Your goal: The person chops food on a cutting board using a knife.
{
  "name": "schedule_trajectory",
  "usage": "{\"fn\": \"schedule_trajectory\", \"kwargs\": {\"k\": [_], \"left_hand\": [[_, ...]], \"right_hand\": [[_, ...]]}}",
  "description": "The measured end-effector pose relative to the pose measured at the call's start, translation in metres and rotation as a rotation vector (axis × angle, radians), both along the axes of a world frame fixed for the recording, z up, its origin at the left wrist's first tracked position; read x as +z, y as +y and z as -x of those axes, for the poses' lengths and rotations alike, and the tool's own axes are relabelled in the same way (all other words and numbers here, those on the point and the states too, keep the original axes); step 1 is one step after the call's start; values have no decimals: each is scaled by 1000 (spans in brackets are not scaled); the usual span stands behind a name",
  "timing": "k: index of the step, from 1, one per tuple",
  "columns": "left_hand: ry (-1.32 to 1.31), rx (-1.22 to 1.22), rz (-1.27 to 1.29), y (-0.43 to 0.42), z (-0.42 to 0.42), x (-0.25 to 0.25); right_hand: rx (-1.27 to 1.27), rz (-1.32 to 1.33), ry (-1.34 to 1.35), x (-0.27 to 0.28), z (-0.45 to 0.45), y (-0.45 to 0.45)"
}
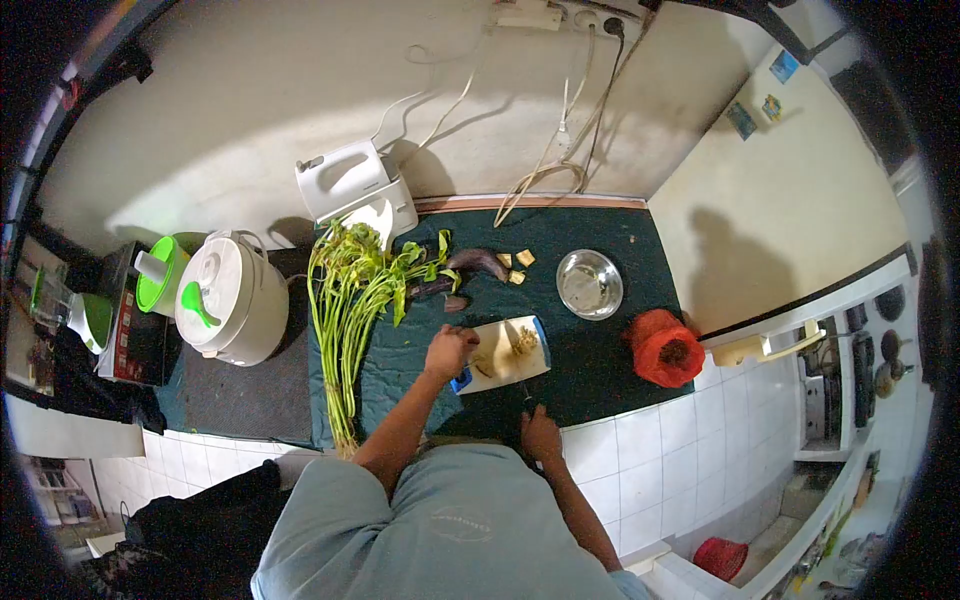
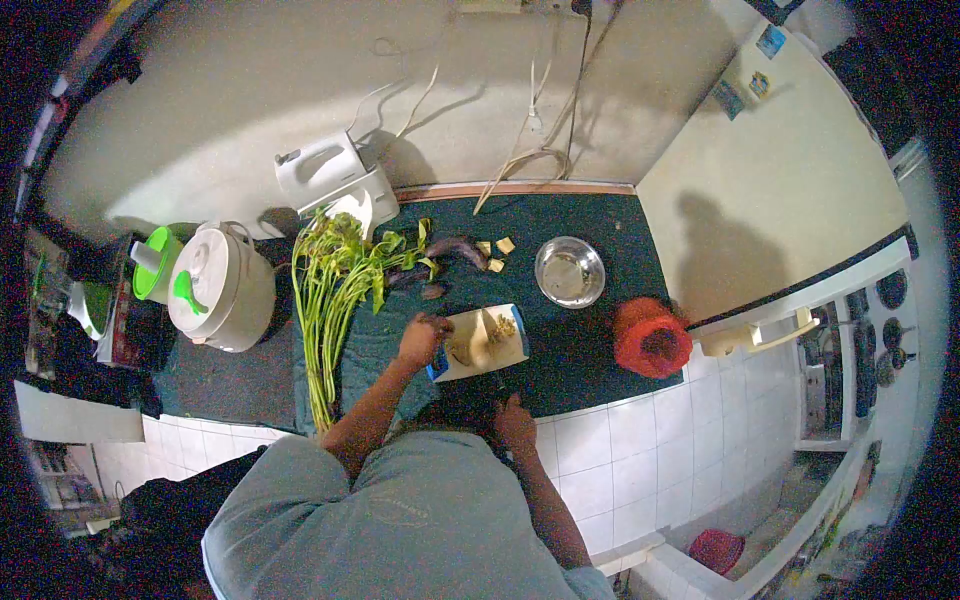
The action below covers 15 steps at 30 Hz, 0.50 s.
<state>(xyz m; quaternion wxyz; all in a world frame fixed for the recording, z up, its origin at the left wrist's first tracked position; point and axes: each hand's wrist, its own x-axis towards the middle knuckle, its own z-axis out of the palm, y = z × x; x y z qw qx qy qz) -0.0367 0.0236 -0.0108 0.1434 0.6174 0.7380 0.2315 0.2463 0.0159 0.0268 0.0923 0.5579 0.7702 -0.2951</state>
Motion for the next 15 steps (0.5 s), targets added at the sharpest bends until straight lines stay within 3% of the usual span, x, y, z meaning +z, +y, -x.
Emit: {"fn": "schedule_trajectory", "kwargs": {"k": [4, 6, 9, 15], "left_hand": [[-130, 47, -8, 9, -27, 2], [78, 31, 23, 18, -39, -2], [178, -8, 26, 17, -48, -1], [245, -27, -54, 14, -49, 4]], "right_hand": [[10, -119, 11, 19, 2, -4], [3, -154, 79, 25, 8, 0], [64, -167, 152, 18, 13, 5], [40, -139, 1, 20, 39, 5]]}}
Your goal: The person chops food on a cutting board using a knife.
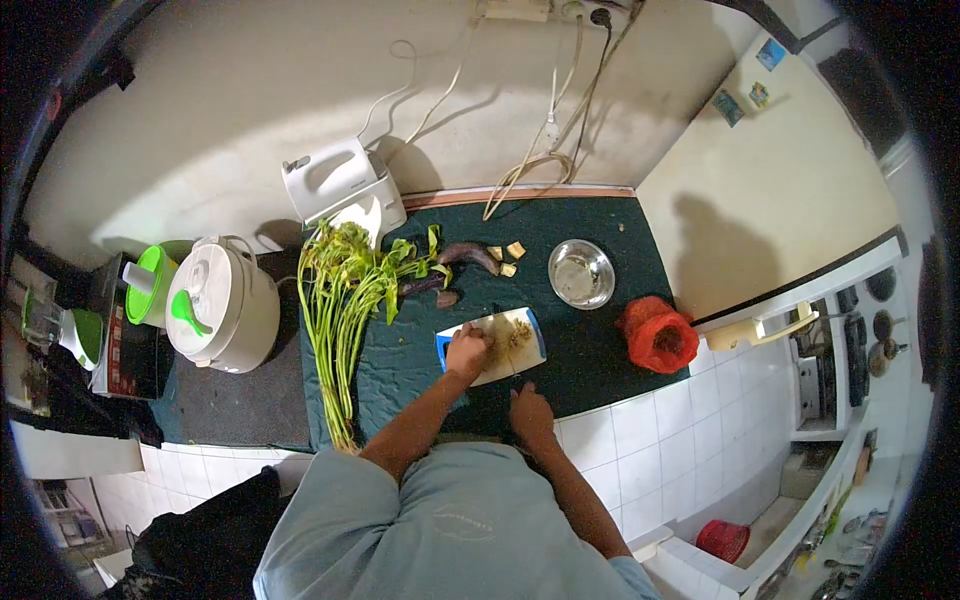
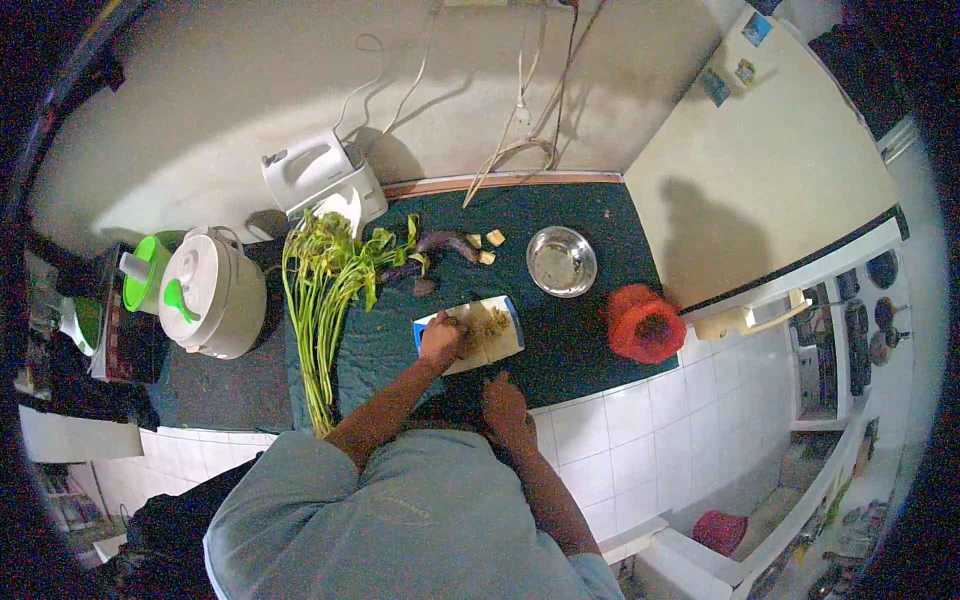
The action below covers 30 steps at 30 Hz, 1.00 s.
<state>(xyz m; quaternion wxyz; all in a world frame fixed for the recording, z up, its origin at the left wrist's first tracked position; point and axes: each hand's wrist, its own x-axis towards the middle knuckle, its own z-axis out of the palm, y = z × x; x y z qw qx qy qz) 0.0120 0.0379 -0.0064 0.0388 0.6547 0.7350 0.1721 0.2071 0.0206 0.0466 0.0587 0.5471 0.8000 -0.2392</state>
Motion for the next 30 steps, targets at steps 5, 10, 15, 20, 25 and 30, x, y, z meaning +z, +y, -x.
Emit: {"fn": "schedule_trajectory", "kwargs": {"k": [5, 10, 15, 20, 25, 30], "left_hand": [[-34, -24, -24, 4, 2, -11], [-137, -13, -33, -1, 4, 1], [-144, -32, -211, 1, 5, -22], [-747, 47, -197, 2, 5, -38], [-463, 84, -123, 0, 8, 2], [-67, 57, 156, 11, 9, -5]], "right_hand": [[-7, -33, -24, 6, 7, 0], [-47, 16, -43, 10, 10, -3], [43, -1, 39, -2, 2, -9], [-85, 62, 27, -7, 22, 10], [-81, 74, 78, -2, 27, 20], [56, -28, 106, -19, 20, 0]]}}
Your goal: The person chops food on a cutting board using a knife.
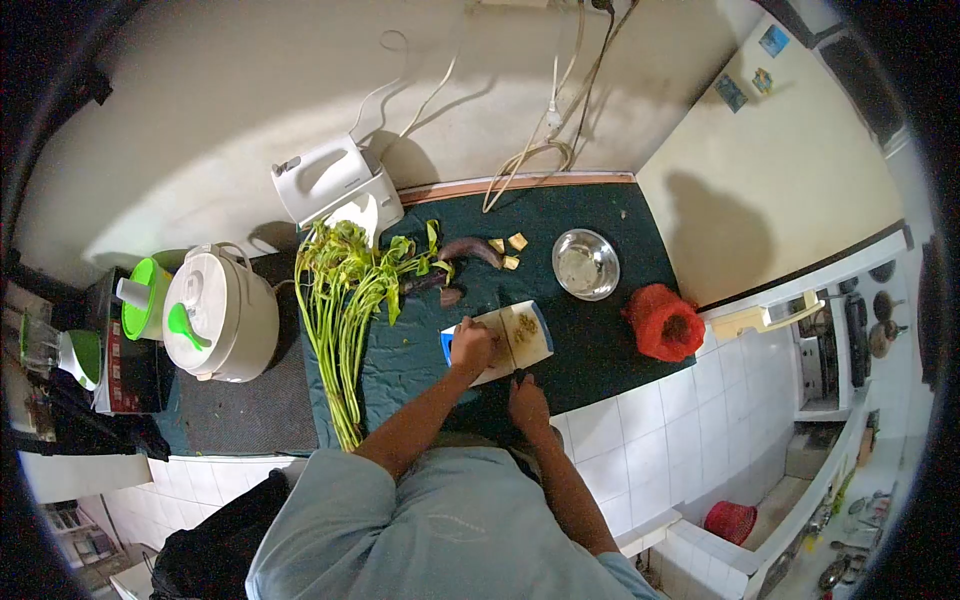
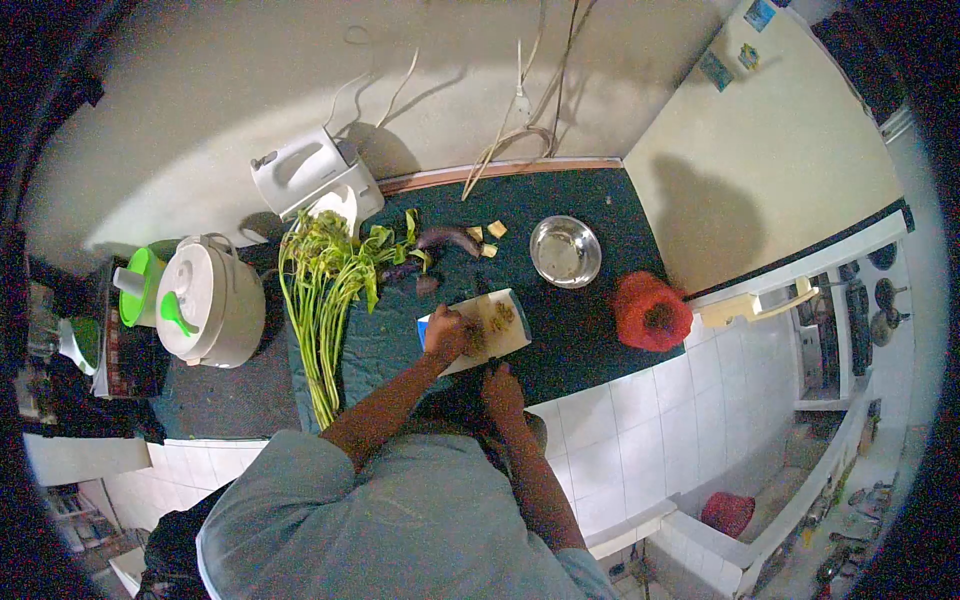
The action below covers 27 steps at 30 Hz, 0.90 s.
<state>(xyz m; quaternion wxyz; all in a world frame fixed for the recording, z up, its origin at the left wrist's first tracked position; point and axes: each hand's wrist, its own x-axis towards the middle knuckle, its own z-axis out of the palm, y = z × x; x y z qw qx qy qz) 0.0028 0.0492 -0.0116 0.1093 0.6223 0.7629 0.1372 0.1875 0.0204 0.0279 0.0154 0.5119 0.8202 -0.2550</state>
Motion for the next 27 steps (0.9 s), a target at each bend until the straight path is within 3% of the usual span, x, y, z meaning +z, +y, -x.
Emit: {"fn": "schedule_trajectory", "kwargs": {"k": [4, 9, 12, 16, 17, 19, 22, 25, 27], "left_hand": [[-101, 70, -101, -1, 1, 2], [-79, 223, 108, 3, 1, 28], [-137, 164, 114, 1, 8, 23], [-81, 163, 124, 6, 11, -8], [-70, 173, 116, 9, 11, -23], [-58, 183, 105, 10, 10, -16], [-68, 135, 107, 5, 10, 6], [-136, 115, 134, 4, 9, 16], [-110, 126, 123, 5, 9, 11]], "right_hand": [[-87, 58, 27, 10, 5, 13], [-98, 172, 28, 22, 8, 24], [-243, 138, 75, -5, 12, 3], [-248, 140, 5, -4, 15, 4], [-135, 94, 14, 5, 14, 9], [-22, 45, 23, 12, 14, 16], [-161, 167, 40, 7, 15, 15], [-33, 14, 14, -17, 10, 3], [-213, 73, 33, -21, 13, 2]]}}
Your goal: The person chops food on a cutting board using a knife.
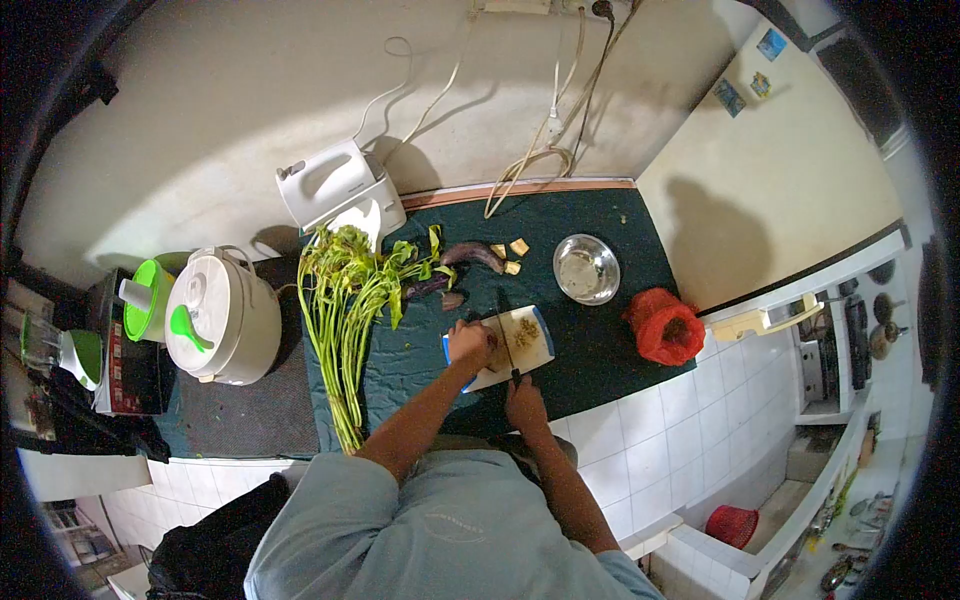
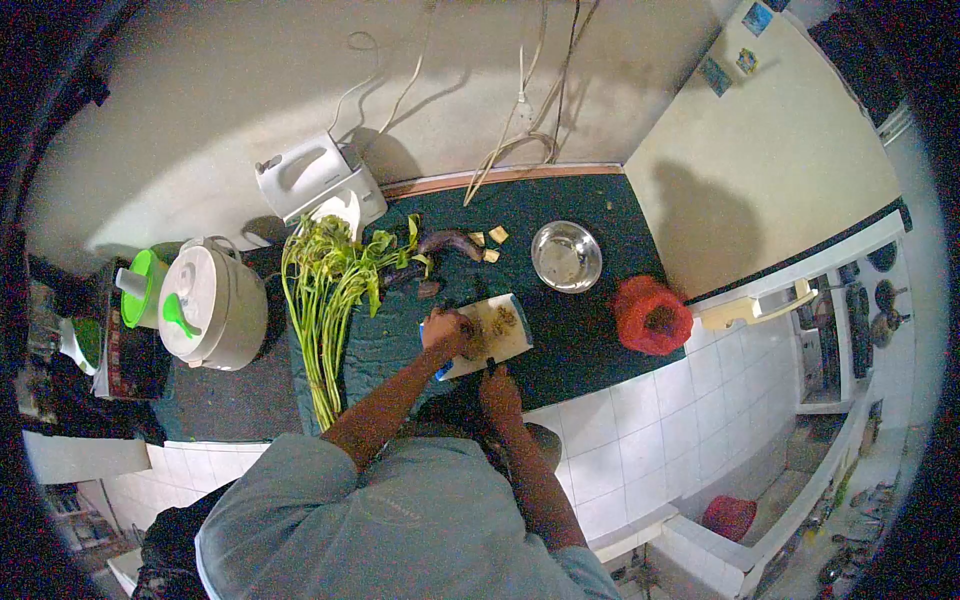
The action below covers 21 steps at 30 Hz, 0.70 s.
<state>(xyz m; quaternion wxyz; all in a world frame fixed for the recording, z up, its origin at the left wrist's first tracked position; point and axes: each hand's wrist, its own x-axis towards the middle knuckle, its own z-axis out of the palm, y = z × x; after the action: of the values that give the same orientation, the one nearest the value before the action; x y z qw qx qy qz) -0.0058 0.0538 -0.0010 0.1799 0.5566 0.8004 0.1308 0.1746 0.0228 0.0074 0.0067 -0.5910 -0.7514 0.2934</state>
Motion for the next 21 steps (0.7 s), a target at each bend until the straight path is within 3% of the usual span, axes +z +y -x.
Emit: {"fn": "schedule_trajectory", "kwargs": {"k": [6, 9, 13, 15, 18, 21], "left_hand": [[22, -3, -36, 1, 0, -6], [7, 4, -8, 0, 2, -7], [32, -5, 10, -1, 1, 5], [43, -7, 55, -3, 1, 17], [63, 31, 20, 0, 0, -3], [65, 68, -42, -3, -3, 2]], "right_hand": [[132, -6, 56, 16, 0, 19], [-15, 73, 26, 12, 5, 7], [-13, -14, 50, 5, 0, -4], [43, 22, 85, 3, -1, 10], [233, -6, 26, 51, 5, 24], [82, 82, 41, 24, 5, 20]]}}
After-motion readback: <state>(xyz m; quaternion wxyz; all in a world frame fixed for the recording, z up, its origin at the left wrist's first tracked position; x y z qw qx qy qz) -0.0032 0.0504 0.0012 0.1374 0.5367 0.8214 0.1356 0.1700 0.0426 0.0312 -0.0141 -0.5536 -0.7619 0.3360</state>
